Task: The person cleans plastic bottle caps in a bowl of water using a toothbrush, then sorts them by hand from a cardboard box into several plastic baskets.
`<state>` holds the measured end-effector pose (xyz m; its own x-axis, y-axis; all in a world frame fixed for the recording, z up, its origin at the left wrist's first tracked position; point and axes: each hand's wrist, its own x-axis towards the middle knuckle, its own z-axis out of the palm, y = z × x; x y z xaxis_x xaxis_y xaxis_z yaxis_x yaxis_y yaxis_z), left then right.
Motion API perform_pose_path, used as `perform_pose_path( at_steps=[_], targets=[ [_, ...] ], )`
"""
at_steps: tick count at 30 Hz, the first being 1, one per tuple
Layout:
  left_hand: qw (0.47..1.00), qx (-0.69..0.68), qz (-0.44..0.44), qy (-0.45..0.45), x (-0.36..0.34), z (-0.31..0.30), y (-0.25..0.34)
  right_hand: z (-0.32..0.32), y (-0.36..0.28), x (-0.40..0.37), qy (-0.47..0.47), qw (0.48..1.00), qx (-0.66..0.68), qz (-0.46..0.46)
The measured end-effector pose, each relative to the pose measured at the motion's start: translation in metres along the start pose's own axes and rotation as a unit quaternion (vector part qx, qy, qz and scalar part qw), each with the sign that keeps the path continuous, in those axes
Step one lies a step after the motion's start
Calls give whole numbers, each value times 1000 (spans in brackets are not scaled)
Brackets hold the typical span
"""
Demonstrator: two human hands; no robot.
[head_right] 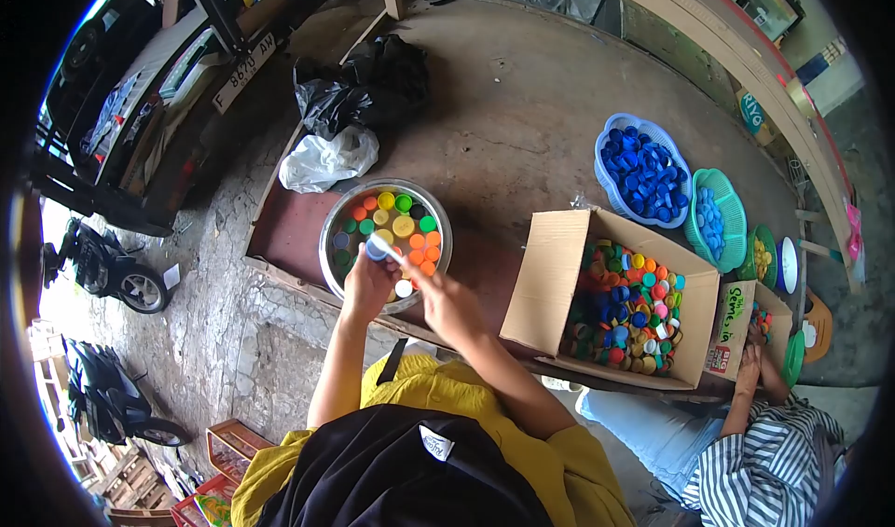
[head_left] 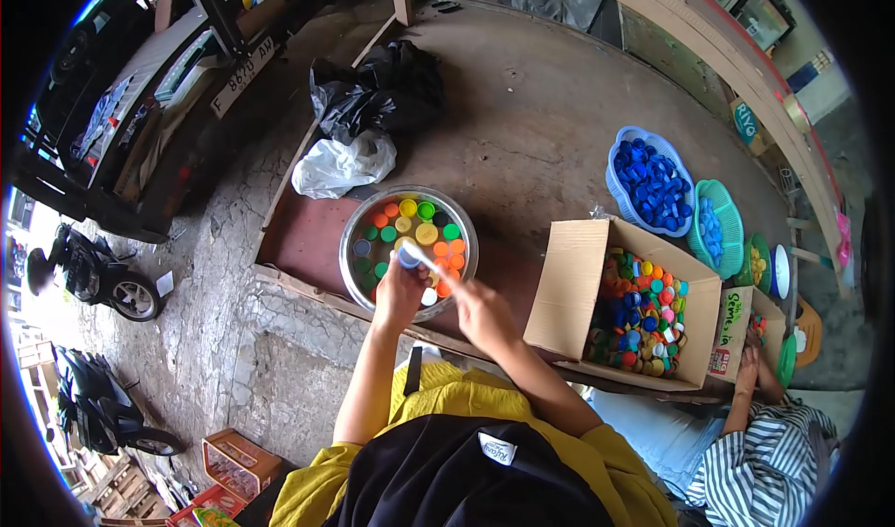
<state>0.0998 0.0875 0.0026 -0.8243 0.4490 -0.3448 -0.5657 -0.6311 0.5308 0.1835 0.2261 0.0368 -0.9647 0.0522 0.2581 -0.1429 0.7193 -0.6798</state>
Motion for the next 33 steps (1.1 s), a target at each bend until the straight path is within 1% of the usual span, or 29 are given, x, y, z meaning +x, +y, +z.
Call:
perform_pose_path(
  at_steps=[1, 3, 5, 6, 7, 8, 9, 10, 11, 12, 13, 14, 15, 16, 17, 19, 20, 23, 24, 25, 27, 28, 29, 30, 33],
  targets=[
    [1000, -4, -3, -12, 0, -1, -2, -4, 3, 6, -1, 1000, -9, 25],
    [999, -11, -10, -36, -1, -1, -4, -6, -5, 11, 81, 993, 71, 49],
    [1000, 5, 1, -11, -2, 3, -3, -10, -16, -1, -25, 999, 28, -9],
    [1000, 11, 5, -3, -2, 5, -2, -5, -12, -4, -49, 998, 22, 15],
    [1000, 16, 9, 6, -2, 5, -2, -4, -3, 2, -28, 998, 45, 37],
    [999, 12, 7, -50, 1, -5, -6, -3, 6, 7, 40, 995, 76, 44],
    [999, 9, 11, -30, -2, -1, -5, -4, 6, 11, 107, 987, 108, 51],
    [1000, 9, 15, -12, -3, 4, -4, -9, 0, 11, 102, 990, 93, 37],
    [1000, 9, 19, 7, -5, 11, -3, -10, -4, 3, 41, 997, 64, 21],
    [997, 5, 33, 67, -10, 27, 0, -5, -3, -4, 16, 998, 60, -7],
    [999, 16, 39, 17, -6, 17, -2, -2, -1, -6, -9, 998, 54, -36],
    [998, 26, 45, -31, 1, -4, -7, -3, 8, -4, 0, 1000, 14, -11],
    [995, 34, 53, -78, 3, -6, -7, -7, 6, 2, 41, 999, 18, -2],
    [994, 31, 57, -84, 4, -8, -8, -11, 0, 4, 55, 998, 35, 17],
    [995, 44, 70, -48, 4, -10, -9, -13, -8, 6, 72, 995, 53, 38],
    [993, 65, 96, 22, -7, 19, -1, -12, -17, -8, -47, 999, -9, -12],
    [993, 76, 79, 40, -4, 11, 0, -5, -8, -10, -30, 998, 54, 10],
    [989, 50, 115, -84, 4, -7, -2, -12, 8, 2, 91, 993, 53, 55],
    [990, 59, 114, -59, 3, -4, -1, -17, -5, -3, 65, 996, 46, 42],
    [993, 50, 107, -31, -2, 10, 3, -15, -8, -11, 10, 1000, 21, 13],
    [995, 31, 91, 23, -9, 36, 9, -6, -6, -12, -6, 1000, 10, -10],
    [992, 28, 97, -68, 0, 15, 6, -3, 2, -7, 64, 996, 60, 10],
    [993, 30, 97, -60, 1, 11, 2, -1, 10, 0, 133, 985, 109, 27],
    [993, 33, 96, -51, 1, 13, 1, -8, 6, 2, 133, 986, 94, 29],
    [991, 73, 108, -31, 2, 15, 0, -18, -11, -7, -57, 996, 19, 58]
  ],
)
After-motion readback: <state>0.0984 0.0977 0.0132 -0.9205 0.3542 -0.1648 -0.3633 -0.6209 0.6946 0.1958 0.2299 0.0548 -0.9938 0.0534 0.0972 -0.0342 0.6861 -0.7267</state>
